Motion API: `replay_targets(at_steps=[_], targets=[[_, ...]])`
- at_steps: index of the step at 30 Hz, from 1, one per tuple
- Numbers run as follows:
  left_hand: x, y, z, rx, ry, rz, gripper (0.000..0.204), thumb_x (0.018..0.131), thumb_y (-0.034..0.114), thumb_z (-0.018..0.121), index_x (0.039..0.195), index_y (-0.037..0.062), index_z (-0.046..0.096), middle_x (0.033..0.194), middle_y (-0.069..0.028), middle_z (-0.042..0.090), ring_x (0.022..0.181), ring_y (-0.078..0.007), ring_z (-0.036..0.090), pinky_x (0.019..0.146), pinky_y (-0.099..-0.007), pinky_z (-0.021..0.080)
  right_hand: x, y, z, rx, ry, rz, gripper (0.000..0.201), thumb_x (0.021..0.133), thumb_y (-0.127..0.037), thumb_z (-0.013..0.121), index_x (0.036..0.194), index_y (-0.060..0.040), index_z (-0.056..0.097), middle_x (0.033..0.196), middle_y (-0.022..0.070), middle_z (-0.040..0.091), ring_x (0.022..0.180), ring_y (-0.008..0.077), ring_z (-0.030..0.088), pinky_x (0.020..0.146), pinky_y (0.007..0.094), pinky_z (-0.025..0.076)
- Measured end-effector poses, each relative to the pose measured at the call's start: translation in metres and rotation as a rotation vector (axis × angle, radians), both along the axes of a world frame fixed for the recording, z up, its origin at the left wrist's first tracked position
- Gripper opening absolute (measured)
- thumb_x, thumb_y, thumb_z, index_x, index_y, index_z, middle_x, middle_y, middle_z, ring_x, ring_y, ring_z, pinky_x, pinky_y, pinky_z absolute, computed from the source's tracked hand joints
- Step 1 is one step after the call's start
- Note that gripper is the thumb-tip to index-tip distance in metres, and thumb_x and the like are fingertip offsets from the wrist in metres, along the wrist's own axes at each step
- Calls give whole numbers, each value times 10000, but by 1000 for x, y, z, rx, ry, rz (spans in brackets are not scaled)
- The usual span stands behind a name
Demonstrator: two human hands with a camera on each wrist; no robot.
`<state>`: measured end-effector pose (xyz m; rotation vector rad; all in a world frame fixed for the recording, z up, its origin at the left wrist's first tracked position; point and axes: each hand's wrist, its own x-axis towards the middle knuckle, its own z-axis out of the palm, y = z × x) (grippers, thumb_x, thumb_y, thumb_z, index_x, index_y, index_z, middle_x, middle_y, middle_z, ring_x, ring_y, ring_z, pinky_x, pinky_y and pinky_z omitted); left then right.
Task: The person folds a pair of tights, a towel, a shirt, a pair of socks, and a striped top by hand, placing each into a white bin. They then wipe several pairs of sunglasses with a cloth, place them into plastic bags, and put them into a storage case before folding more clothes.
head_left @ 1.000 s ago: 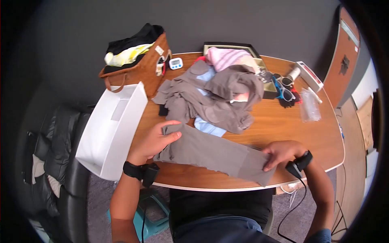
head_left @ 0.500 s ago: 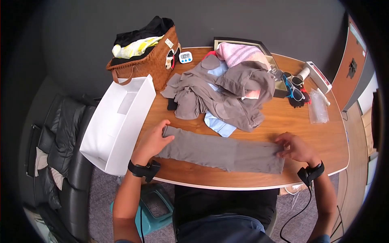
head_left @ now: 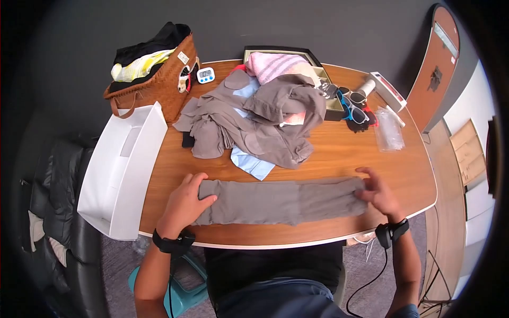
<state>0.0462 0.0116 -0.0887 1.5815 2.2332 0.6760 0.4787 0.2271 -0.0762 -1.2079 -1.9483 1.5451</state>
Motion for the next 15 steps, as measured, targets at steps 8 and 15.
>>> replay_targets(at_steps=[8,15], targets=[[45,19,3,85,-64,-203,568,840,280,731,1280,18,486,1100,-150,580,848,-272,613,755,-364,502,6,12,72,-1,359,-210,594,755,43,660,1312,-67,483,785,-51,536,727,61,548,677,199,436],[47,27,8,90,-257,-189,457,893,206,691,1252,-6,501,984,-101,586,699,-158,576,648,-301,490,-101,-38,85,39,213,241,599,787,66,678,1324,-105,476,865,-43,465,751,44,496,696,213,462]])
